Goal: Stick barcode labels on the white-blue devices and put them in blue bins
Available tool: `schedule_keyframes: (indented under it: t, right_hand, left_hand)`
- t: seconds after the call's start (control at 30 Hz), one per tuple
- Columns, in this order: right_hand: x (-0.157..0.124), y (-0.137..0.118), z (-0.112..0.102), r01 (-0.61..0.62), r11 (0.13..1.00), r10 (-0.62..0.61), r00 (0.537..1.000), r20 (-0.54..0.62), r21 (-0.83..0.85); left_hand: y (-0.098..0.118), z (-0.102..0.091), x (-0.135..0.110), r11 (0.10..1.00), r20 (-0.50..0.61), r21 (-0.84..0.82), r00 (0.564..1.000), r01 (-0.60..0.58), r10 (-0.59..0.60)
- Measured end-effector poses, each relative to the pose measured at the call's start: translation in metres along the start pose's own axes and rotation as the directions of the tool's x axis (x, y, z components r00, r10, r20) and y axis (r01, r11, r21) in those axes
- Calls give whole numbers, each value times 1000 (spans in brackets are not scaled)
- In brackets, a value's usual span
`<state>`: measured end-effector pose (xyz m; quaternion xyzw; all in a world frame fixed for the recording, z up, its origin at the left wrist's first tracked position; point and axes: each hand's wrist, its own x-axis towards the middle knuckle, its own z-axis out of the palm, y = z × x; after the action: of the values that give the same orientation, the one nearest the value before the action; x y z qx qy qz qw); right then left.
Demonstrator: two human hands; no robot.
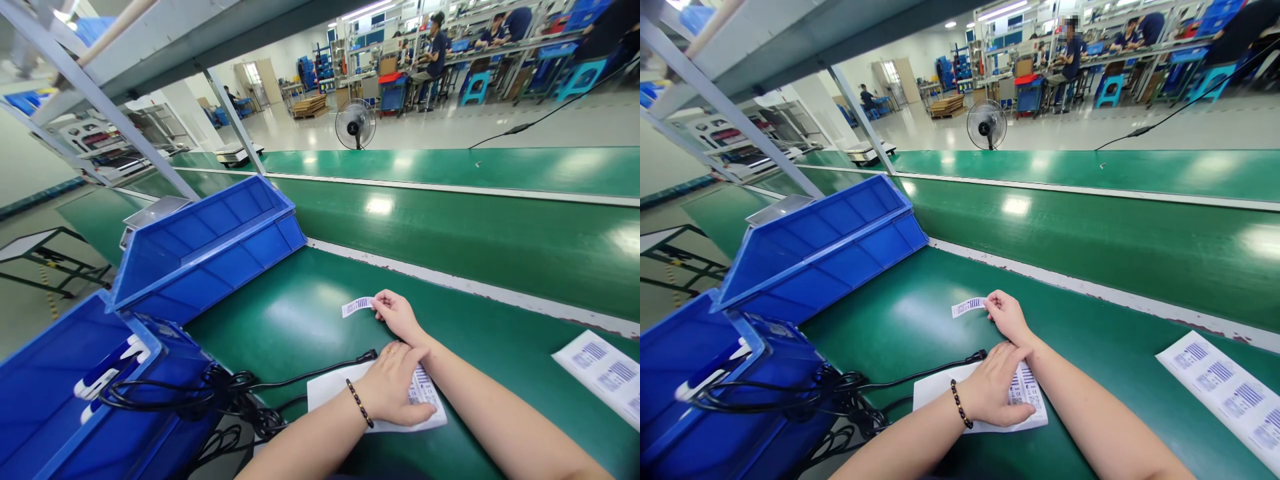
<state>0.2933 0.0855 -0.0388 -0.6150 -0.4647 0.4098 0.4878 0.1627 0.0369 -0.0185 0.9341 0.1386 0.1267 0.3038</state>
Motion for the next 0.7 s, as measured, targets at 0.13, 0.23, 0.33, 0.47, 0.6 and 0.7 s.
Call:
schedule_keyframes:
  t: [0.13,0.23,0.33,0.47,0.6,0.7]
  right_hand:
    - [-1,0,0,2,1000,-2,1000,2,3]
    - [-1,0,0,2,1000,-2,1000,2,0]
    - [0,0,0,3,1000,-3,1000,1,-6]
    - [0,0,-1,-1,1000,1,1000,-1,-11]
    - [1,-1,-1,-5,1000,5,1000,3,-7]
    - [1,0,0,-3,1000,3,1000,3,-2]
  left_hand:
    - [0,-2,-1,1000,16,16,1000,-13,13]
    - [-1,-1,-1,999,14,21,999,-31,31]
    - [-3,1,-1,998,18,20,998,-55,54]
    - [-5,3,-1,997,4,14,997,-75,75]
    - [-3,3,-1,999,26,2,998,-51,51]
    - [-1,1,0,1000,56,-1,998,-28,28]
